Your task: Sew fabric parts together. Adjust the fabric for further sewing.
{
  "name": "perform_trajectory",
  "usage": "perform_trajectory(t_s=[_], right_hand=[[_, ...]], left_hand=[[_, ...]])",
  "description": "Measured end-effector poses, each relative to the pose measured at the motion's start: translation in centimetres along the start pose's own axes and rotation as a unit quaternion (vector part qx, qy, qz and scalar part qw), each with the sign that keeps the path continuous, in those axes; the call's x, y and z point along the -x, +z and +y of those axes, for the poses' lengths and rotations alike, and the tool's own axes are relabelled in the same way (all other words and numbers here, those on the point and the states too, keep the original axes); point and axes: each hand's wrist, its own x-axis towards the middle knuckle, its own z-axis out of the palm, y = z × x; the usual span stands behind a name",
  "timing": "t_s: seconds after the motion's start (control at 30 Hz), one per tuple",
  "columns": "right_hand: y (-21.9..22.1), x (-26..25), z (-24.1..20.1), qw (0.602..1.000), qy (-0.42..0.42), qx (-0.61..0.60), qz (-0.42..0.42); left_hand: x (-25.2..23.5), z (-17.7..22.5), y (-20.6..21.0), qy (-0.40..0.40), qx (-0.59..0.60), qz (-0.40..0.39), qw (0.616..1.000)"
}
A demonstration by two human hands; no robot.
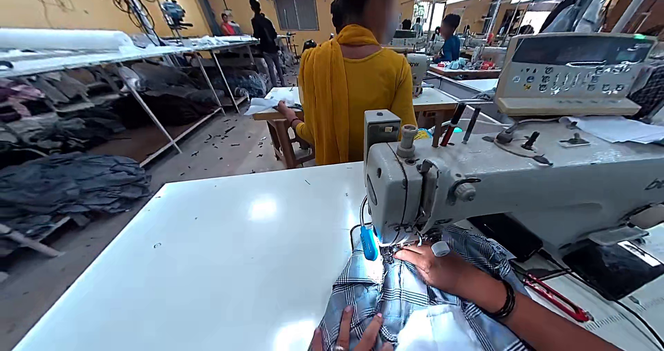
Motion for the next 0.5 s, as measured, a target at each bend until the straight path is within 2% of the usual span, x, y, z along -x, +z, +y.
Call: perform_trajectory(t_s=[0.13, 0.2, 0.23, 0.3, 0.37, 0.47, 0.5], right_hand=[[-0.8, -0.2, -2.1, 0.999, 0.034, 0.037, -0.010], [-0.9, -0.4, -3.4, 0.997, 0.057, 0.052, -0.007], [-0.9, -0.4, -4.1, 0.996, 0.072, 0.058, -0.008], [-1.0, -0.4, -5.3, 0.991, 0.110, 0.069, -0.023], [-1.1, -0.6, -6.1, 0.985, 0.147, 0.074, -0.043], [-1.5, -0.5, -6.8, 0.978, 0.184, 0.066, -0.072], [-1.6, -0.5, -6.7, 0.977, 0.188, 0.060, -0.080]], left_hand=[[-1.6, -6.4, -1.7, 0.117, -0.022, 0.043, 0.992], [-4.0, -11.8, -3.1, 0.232, -0.075, 0.069, 0.967], [-5.4, -14.2, -4.6, 0.277, -0.097, 0.046, 0.955], [-8.3, -16.4, -7.4, 0.309, -0.147, -0.011, 0.939], [-10.3, -15.4, -8.6, 0.284, -0.195, -0.026, 0.939], [-10.5, -9.0, -9.5, 0.120, -0.185, -0.109, 0.969], [-10.1, -6.8, -9.6, 0.087, -0.172, -0.111, 0.975]])
